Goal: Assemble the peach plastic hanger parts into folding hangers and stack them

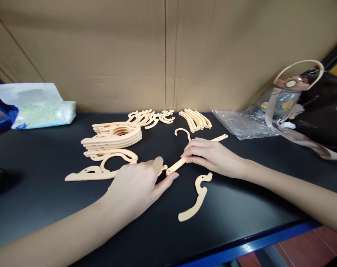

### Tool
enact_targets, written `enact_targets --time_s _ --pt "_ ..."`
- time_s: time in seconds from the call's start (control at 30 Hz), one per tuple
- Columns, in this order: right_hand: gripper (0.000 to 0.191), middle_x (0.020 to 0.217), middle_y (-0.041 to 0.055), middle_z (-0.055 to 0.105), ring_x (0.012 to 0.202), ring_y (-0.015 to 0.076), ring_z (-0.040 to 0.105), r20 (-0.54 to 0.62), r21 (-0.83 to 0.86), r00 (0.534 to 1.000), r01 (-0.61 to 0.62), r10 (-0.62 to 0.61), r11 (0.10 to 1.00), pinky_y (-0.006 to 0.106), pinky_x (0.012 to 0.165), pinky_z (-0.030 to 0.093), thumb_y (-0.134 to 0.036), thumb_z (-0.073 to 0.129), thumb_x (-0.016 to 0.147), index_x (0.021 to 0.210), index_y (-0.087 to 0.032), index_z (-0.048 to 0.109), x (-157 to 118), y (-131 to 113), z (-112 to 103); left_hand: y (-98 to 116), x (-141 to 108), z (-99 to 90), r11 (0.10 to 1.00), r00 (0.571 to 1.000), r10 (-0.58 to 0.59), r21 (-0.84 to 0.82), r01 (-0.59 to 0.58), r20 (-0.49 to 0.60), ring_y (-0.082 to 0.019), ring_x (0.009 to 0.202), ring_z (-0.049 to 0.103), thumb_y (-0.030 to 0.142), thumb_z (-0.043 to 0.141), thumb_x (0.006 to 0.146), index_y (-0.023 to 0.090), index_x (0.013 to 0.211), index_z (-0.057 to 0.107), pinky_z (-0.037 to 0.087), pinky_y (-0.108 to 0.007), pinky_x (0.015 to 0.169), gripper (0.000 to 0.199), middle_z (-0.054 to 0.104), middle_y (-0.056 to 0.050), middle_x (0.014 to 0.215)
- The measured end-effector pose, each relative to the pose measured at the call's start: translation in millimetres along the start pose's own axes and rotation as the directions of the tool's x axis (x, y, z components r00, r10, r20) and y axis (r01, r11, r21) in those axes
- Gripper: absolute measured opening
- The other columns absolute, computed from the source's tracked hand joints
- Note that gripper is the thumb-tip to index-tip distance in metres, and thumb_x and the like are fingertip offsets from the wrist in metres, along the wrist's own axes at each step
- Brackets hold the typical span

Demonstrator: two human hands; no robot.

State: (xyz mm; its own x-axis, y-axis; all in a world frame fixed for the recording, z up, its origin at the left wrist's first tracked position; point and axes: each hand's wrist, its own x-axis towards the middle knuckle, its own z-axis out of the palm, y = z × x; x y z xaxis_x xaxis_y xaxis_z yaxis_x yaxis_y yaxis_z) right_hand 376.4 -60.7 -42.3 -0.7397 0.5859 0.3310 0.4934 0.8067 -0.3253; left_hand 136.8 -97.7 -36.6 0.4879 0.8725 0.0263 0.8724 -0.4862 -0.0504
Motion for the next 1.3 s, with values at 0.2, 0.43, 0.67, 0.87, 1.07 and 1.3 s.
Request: enact_targets --time_s 0.2,0.43,0.67,0.87,1.07,1.3 --pt "0.027 0.101 0.0070 0.070 0.093 0.0194 0.064 -0.010 -0.059 1.000 -0.023 0.022 0.998 0.033 0.081 0.053 -0.030 0.046 0.105 0.101 -0.018 0.069 -1 -1 2 1 0 -2.7 1.000 1.000 -0.016 0.015 0.016 0.007 -0.028 0.055 0.068 0.052 0.036 0.102 0.022 0.077 0.050 0.022 -0.027 0.045 0.041 0.066 -0.006 0.060" --pt "0.027 0.100 0.0065 0.071 0.092 0.0186 0.065 -0.018 -0.108 1.000 -0.026 0.024 0.994 0.031 0.079 0.052 -0.030 0.045 0.105 0.100 -0.018 0.069 -1 -3 2 -1 1 -3.1 0.999 1.000 0.013 0.030 -0.014 0.016 -0.030 0.055 0.069 0.049 0.034 0.104 0.021 0.080 0.052 0.023 -0.028 0.046 0.041 0.066 -0.005 0.059" --pt "0.021 0.099 0.0052 0.071 0.090 0.0186 0.064 -0.017 -0.125 0.999 -0.041 0.039 0.991 0.030 0.077 0.050 -0.025 0.049 0.103 0.098 -0.017 0.068 -1 -5 2 -3 4 0.0 0.996 0.998 0.061 0.060 -0.062 0.017 -0.030 0.056 0.070 0.047 0.036 0.105 0.019 0.086 0.056 0.022 -0.028 0.046 0.039 0.069 -0.007 0.062" --pt "0.018 0.099 0.0045 0.071 0.090 0.0184 0.064 -0.014 -0.150 0.998 -0.069 0.068 0.986 0.029 0.075 0.049 -0.023 0.051 0.102 0.097 -0.017 0.068 0 -7 1 -3 4 2.2 0.991 0.997 0.070 0.117 -0.066 -0.031 -0.029 0.048 0.067 0.045 0.037 0.105 0.017 0.085 0.059 0.018 -0.029 0.042 0.041 0.067 -0.008 0.056" --pt "0.018 0.099 0.0048 0.071 0.090 0.0185 0.064 -0.006 -0.159 0.997 -0.074 0.074 0.985 0.029 0.075 0.049 -0.023 0.052 0.102 0.098 -0.017 0.069 0 -7 1 -4 2 6.3 0.981 0.981 0.137 0.158 -0.115 -0.139 -0.026 0.042 0.064 0.041 0.036 0.105 0.018 0.079 0.058 0.016 -0.028 0.039 0.041 0.065 -0.005 0.051" --pt "0.021 0.099 0.0055 0.071 0.091 0.0194 0.065 0.001 -0.136 0.998 -0.069 0.070 0.988 0.031 0.077 0.050 -0.025 0.051 0.102 0.101 -0.015 0.069 0 -7 0 -5 0 8.9 0.965 0.920 0.232 0.193 -0.178 -0.314 -0.025 0.034 0.059 0.032 0.045 0.100 0.018 0.067 0.055 0.011 -0.025 0.038 0.037 0.060 -0.005 0.044"
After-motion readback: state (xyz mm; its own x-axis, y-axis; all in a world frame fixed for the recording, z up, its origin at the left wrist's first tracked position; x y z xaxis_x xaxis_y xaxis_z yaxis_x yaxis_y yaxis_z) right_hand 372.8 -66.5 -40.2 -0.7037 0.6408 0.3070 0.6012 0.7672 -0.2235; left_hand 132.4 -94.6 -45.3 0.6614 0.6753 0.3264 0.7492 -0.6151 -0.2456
